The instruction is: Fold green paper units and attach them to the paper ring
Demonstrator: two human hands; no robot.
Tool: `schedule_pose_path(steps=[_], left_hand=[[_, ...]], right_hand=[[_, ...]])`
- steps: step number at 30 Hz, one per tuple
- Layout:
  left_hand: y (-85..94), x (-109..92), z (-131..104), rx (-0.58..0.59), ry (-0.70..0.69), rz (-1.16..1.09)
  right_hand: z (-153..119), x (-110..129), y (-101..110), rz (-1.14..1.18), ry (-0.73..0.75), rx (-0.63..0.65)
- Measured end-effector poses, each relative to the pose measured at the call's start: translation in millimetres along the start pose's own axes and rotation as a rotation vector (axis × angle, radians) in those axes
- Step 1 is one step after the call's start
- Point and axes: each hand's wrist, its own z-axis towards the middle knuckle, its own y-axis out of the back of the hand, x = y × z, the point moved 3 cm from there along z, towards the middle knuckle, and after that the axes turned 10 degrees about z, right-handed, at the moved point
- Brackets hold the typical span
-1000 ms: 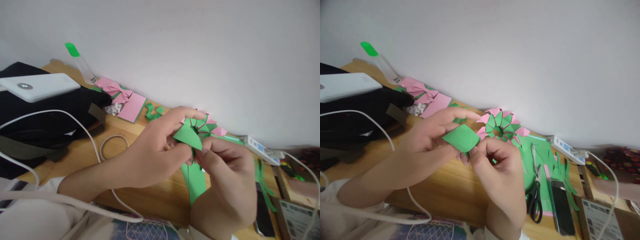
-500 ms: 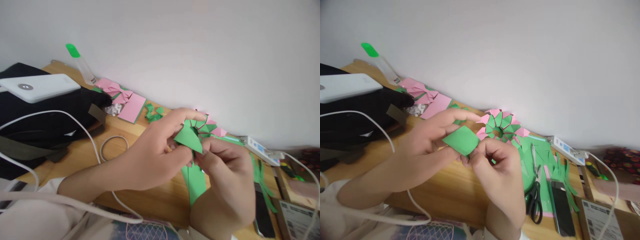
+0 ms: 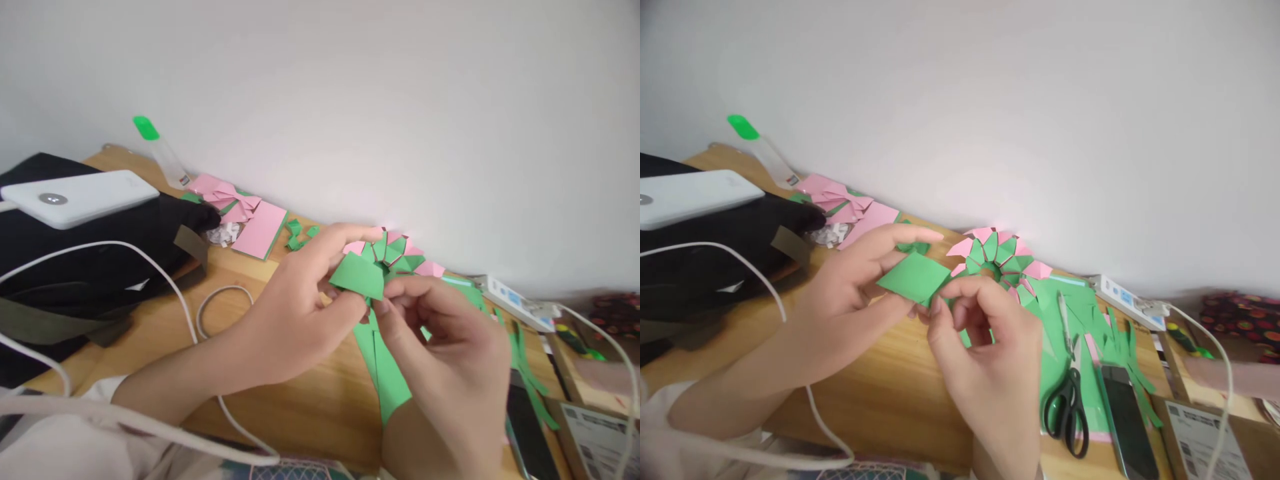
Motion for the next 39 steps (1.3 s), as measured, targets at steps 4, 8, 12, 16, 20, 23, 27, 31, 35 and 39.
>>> schedule_pose_path(steps=[4, 8, 12, 16, 20, 23, 27, 31, 35, 39], left_hand=[[-0.6, -0.5, -0.6, -0.024, -0.050, 0.035], [-0.2, -3.4, -0.8, -0.057, -0.078, 0.083], [-1.2, -2.2, -1.3, -0.090, -0.105, 0.156], [-2.3, 1.5, -3.6, -0.126, -0.151, 0.215], [-4.2, 4.6, -6.6, -0.082, -0.149, 0.283], [-5.7, 4.9, -8.3, -0.066, -0.171, 0.323], [-7.7, 5.6, -9.1, -0.074, -0.186, 0.342], [-8.3, 5.7, -8.8, -0.063, -0.188, 0.313], [-6.5, 3.6, -6.3, -0.064, -0.169, 0.259], [-6.4, 2.4, -2.1, -0.014, -0.108, 0.155]], right_hand=[[-6.7, 2.5, 0.9, -0.249, 0.141, -0.071], [-11.4, 0.5, 0.7, -0.301, 0.206, -0.071], [-12.3, -0.3, -3.2, -0.343, 0.227, -0.086], [-10.6, 0.5, -7.1, -0.423, 0.252, -0.081], [-9.8, -0.7, -6.5, -0.477, 0.279, -0.095], [-9.7, -2.4, -5.1, -0.491, 0.294, -0.099], [-8.7, -1.5, -4.3, -0.528, 0.329, -0.100], [-7.3, 0.3, -5.0, -0.568, 0.349, -0.102], [-6.3, -0.7, -3.3, -0.552, 0.322, -0.138], [-4.8, -2.4, 0.3, -0.458, 0.264, -0.157]])
